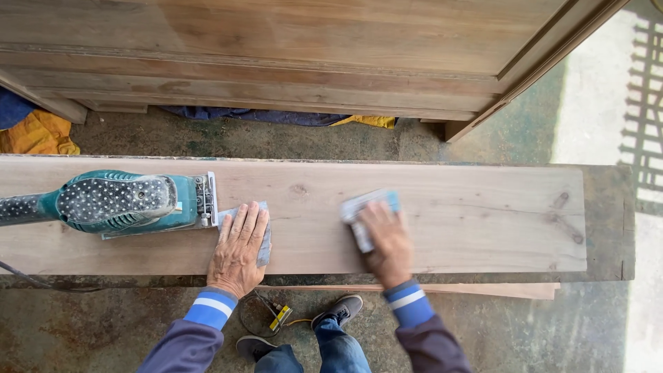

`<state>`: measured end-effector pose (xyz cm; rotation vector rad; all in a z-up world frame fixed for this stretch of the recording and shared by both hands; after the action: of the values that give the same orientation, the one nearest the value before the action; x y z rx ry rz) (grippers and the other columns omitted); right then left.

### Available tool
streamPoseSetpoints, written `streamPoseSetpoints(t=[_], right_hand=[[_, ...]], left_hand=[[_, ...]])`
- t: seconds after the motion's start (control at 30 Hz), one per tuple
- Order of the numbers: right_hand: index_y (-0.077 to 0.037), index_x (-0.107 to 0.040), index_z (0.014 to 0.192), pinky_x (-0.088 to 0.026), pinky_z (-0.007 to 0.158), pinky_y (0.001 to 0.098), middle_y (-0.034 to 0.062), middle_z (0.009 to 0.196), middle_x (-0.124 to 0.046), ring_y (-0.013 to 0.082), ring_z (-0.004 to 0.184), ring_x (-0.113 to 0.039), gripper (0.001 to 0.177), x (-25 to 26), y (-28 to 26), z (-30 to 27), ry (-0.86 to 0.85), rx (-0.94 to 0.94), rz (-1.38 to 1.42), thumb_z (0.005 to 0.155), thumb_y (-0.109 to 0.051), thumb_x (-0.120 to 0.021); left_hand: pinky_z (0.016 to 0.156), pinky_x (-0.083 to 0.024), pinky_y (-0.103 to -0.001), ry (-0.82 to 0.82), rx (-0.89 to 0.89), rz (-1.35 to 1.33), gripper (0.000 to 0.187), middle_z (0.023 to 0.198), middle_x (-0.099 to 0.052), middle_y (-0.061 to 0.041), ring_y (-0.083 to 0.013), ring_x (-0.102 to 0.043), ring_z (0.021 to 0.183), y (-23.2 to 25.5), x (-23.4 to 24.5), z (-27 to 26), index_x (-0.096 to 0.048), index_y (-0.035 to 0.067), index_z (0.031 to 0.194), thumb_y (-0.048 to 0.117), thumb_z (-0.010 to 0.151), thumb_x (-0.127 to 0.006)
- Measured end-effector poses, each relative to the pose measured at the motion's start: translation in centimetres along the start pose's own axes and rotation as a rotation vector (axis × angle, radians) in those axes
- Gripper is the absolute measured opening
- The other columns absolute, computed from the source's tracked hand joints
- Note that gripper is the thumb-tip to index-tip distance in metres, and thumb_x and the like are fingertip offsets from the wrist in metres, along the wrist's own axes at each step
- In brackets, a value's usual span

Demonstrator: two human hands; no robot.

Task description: Sanding a long wooden board manually using sheets of sandpaper.

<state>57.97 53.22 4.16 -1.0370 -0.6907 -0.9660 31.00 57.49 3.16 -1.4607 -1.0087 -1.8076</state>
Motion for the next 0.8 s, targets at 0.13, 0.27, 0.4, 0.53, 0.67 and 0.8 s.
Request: streamPoseSetpoints(t=[0.13, 0.27, 0.4, 0.53, 0.67, 0.8], right_hand=[[-0.015, -0.065, 0.128, -0.031, 0.127, 0.0563, 0.0116, 0.144, -0.063, 0.0287, 0.142, -0.052, 0.048, -0.2, 7.1, -0.8, -0.018, -0.266, -0.263, 0.083, 0.001, -0.069], [-0.006, -0.059, 0.136, -0.036, 0.119, 0.0542, 0.0223, 0.147, -0.056, 0.0381, 0.140, -0.049, 0.059, -2.2, -5.9, -1.5, -0.043, -0.089, 0.038, 0.079, 0.001, -0.067], [-0.027, -0.065, 0.131, -0.043, 0.125, 0.0431, 0.0033, 0.144, -0.067, 0.0235, 0.142, -0.056, 0.062, 1.5, 0.0, -2.1, -0.018, -0.003, -0.083, 0.084, 0.014, -0.061], [-0.009, -0.066, 0.127, -0.047, 0.109, 0.0444, 0.0139, 0.142, -0.065, 0.0313, 0.134, -0.060, 0.041, 7.5, 18.4, -3.7, 0.057, -0.395, -0.270, 0.091, 0.010, -0.060], [0.000, -0.060, 0.132, -0.043, 0.117, 0.0497, 0.0256, 0.144, -0.058, 0.0390, 0.135, -0.055, 0.041, 3.4, 11.6, -3.3, 0.191, -0.392, -0.393, 0.092, -0.002, -0.067], [0.004, -0.050, 0.144, -0.039, 0.120, 0.0541, 0.0210, 0.150, -0.053, 0.0361, 0.141, -0.049, 0.074, -2.1, -10.6, -3.0, -0.104, -0.030, 0.112, 0.071, 0.008, -0.063]], left_hand=[[0.126, -0.018, -0.051, -0.060, 0.029, -0.012, 0.083, 0.165, -0.027, -0.014, -0.0303, -0.025, 0.152, -0.3, -0.6, 0.0, -0.029, 0.010, 0.156, 0.025, 0.082, -0.060], [0.125, -0.019, -0.051, -0.038, 0.019, -0.011, 0.081, 0.164, -0.027, -0.014, -0.0308, -0.025, 0.151, -0.2, -0.2, 0.4, -0.029, 0.010, 0.156, 0.027, 0.083, -0.061], [0.125, -0.020, -0.052, 0.000, 0.002, -0.016, 0.074, 0.165, -0.028, -0.013, -0.0314, -0.026, 0.152, -0.1, -0.3, 0.0, -0.030, 0.010, 0.157, 0.029, 0.091, -0.059], [0.125, -0.020, -0.052, 0.008, 0.002, -0.003, 0.073, 0.165, -0.028, -0.013, -0.0314, -0.026, 0.152, -0.2, 0.0, 0.2, -0.031, 0.010, 0.157, 0.030, 0.092, -0.056], [0.126, -0.020, -0.051, -0.042, 0.022, -0.001, 0.075, 0.165, -0.028, -0.014, -0.0313, -0.026, 0.152, -0.1, -0.9, -0.1, -0.031, 0.009, 0.156, 0.029, 0.088, -0.054], [0.125, -0.020, -0.052, -0.001, -0.004, -0.019, 0.070, 0.165, -0.028, -0.015, -0.0323, -0.026, 0.152, -0.1, -0.4, 0.0, -0.033, 0.008, 0.156, 0.031, 0.093, -0.054]])
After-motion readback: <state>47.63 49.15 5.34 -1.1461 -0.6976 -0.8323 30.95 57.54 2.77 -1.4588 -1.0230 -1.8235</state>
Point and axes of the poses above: each hand's wrist, its own z-axis towards the middle knuckle, its own x-axis out of the back of the hand, y = z × x, the point moved 9 cm from there along z, towards the middle knuckle
